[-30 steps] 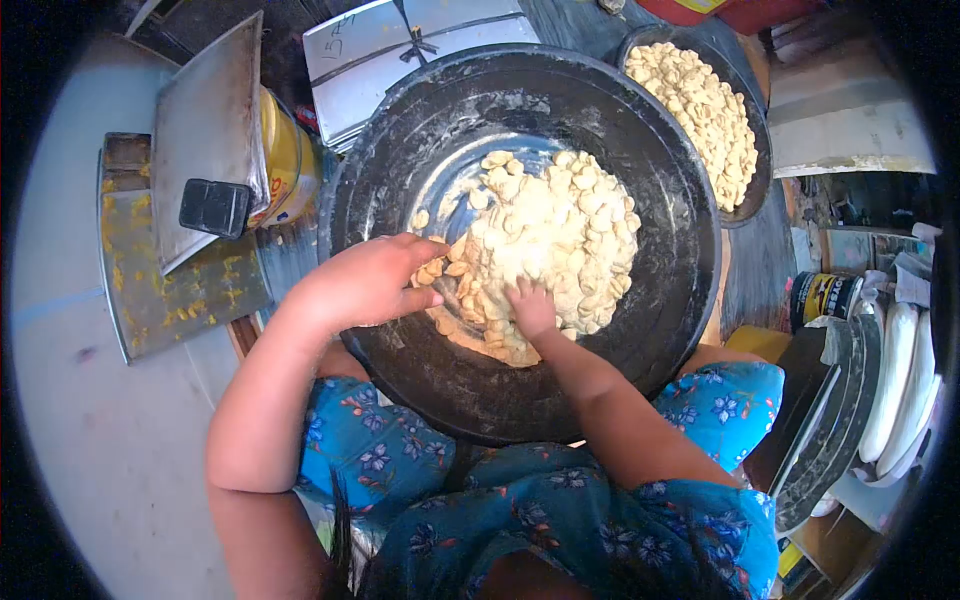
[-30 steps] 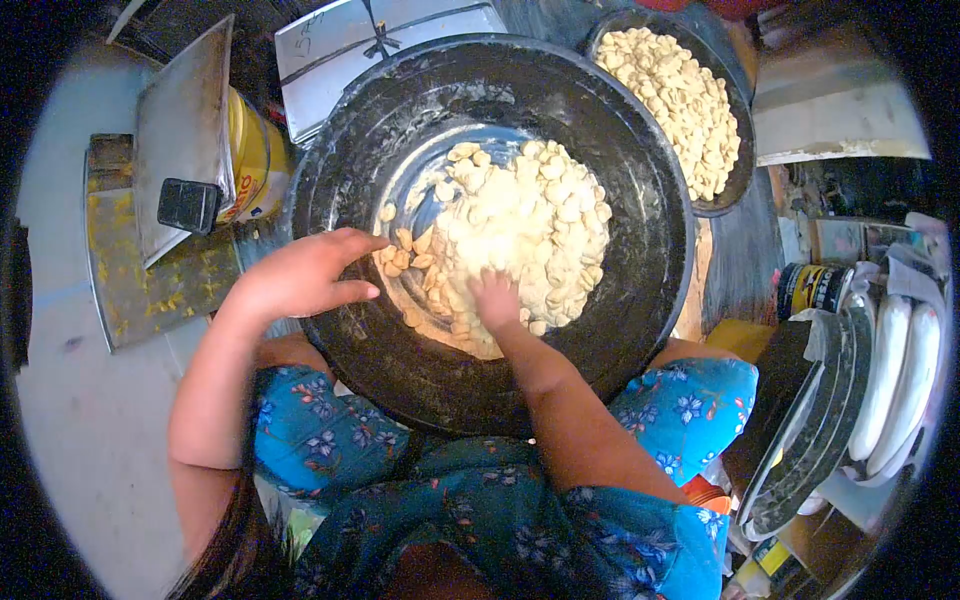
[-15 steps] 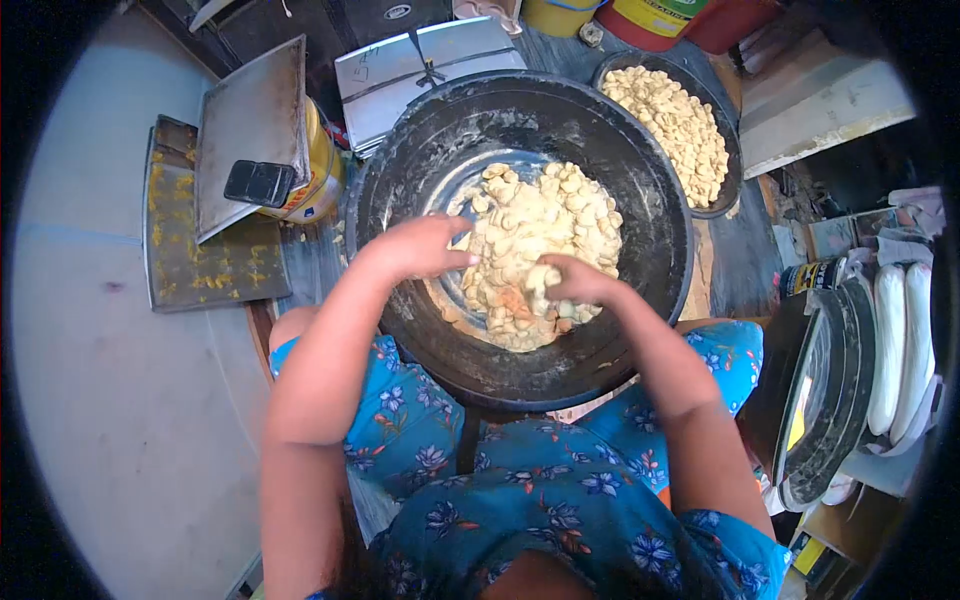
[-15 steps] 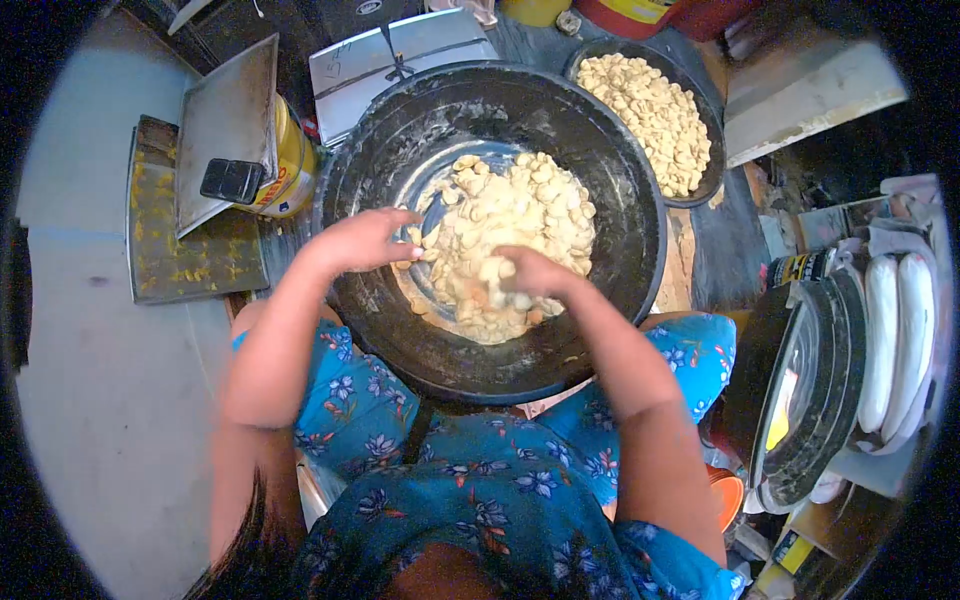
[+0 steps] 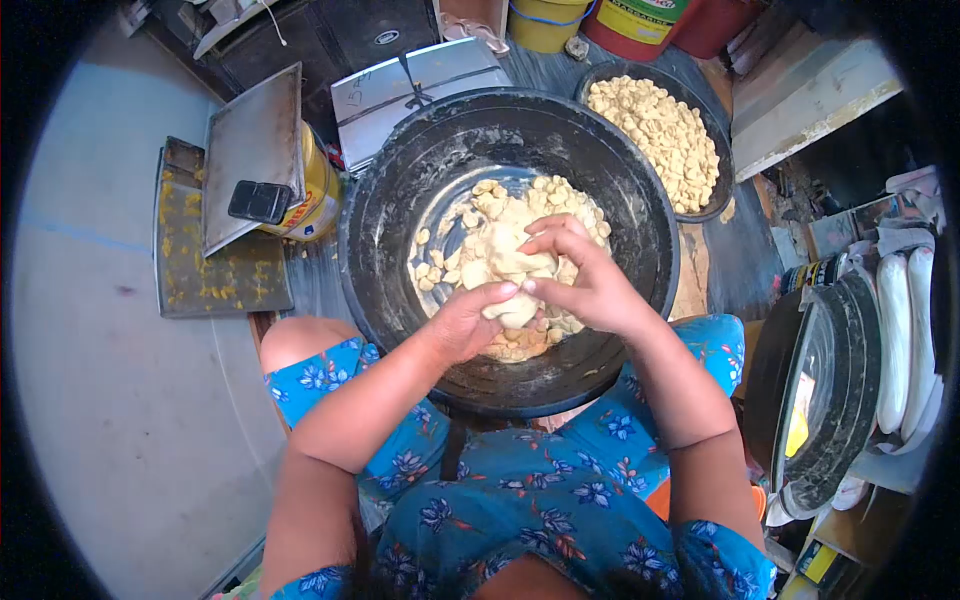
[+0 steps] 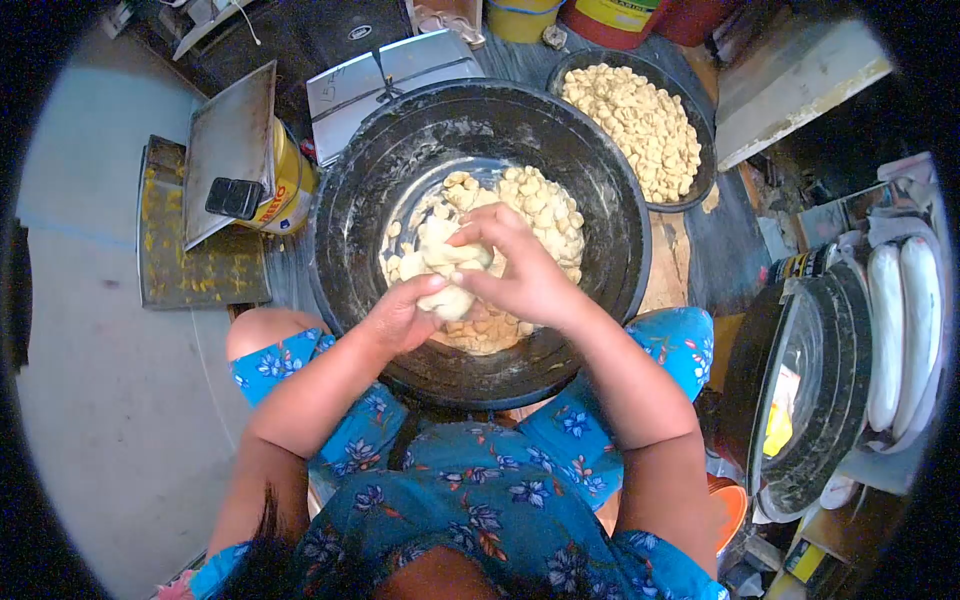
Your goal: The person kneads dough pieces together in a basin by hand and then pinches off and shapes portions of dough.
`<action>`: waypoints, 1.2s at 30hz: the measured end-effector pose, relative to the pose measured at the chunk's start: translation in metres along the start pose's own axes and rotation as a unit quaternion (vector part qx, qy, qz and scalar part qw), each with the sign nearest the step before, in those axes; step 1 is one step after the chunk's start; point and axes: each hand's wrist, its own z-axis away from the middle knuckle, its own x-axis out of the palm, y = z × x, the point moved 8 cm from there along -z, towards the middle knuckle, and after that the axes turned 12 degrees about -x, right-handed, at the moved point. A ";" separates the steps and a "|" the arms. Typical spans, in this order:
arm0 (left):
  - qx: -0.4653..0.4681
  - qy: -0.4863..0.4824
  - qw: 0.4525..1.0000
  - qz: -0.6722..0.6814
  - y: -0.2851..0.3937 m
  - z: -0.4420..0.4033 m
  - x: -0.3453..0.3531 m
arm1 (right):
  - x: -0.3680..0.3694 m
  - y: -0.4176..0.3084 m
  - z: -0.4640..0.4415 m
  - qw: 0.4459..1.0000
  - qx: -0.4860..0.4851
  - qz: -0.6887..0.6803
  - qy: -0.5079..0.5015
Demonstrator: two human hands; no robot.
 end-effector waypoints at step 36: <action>0.055 0.020 0.991 0.117 0.038 -0.020 0.009 | -0.001 -0.032 -0.002 0.931 -0.161 0.329 0.011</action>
